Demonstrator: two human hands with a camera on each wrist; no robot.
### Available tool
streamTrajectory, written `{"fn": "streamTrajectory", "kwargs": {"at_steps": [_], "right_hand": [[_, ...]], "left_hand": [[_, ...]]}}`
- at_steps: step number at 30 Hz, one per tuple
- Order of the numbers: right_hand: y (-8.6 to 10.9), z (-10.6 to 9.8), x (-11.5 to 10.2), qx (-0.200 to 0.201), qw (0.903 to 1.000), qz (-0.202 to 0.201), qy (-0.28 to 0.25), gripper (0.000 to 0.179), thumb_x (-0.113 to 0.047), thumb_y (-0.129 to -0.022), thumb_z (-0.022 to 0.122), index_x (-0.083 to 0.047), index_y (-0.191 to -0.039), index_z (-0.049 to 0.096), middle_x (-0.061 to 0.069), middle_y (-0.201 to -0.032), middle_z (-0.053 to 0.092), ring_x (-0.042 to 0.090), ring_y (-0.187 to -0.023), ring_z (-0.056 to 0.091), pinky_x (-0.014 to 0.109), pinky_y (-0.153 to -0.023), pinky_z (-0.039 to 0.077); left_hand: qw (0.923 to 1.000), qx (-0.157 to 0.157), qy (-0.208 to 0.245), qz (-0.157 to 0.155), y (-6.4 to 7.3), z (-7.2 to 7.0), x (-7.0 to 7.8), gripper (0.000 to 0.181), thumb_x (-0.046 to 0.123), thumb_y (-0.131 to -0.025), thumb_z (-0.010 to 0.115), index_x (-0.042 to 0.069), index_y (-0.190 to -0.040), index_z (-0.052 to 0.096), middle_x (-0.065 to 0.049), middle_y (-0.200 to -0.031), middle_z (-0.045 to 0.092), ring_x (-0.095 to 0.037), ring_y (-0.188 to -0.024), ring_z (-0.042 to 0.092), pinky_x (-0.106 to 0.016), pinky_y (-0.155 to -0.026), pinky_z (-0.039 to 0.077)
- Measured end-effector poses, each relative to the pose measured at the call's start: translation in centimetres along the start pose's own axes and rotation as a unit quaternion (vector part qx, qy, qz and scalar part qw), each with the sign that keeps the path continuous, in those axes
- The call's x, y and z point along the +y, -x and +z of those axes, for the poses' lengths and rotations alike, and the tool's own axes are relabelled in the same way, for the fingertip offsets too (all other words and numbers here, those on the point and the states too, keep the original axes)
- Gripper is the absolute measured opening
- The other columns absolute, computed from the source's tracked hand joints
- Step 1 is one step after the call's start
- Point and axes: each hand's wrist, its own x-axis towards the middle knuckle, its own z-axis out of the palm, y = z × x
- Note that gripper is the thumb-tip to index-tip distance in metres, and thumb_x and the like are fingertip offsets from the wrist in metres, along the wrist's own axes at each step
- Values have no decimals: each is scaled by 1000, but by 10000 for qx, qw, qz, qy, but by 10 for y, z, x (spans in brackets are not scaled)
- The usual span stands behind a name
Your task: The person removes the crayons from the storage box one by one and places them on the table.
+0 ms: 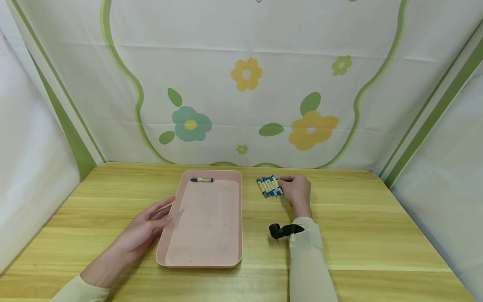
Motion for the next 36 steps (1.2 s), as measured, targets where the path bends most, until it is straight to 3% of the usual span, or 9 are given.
{"fn": "streamTrajectory", "kwargs": {"at_steps": [28,36], "right_hand": [[5,-6,-11,-156,9995,32,-255,37,-33,-102,70,-9,-129,77,18,-136,72,36,-126,65,50,-106,53],[7,-10,-21,-85,9993,-248,-276,37,-33,-102,70,-9,-129,77,16,-132,73,32,-116,69,38,-91,56]], "left_hand": [[10000,-38,12,5,1,0,1,63,9,-107,59,16,-166,36,-17,-172,34,-31,-157,37,-16,-99,50],[10000,-58,12,26,1,0,0,63,8,-107,58,15,-166,36,-19,-172,34,-32,-157,37,-17,-99,50]]}}
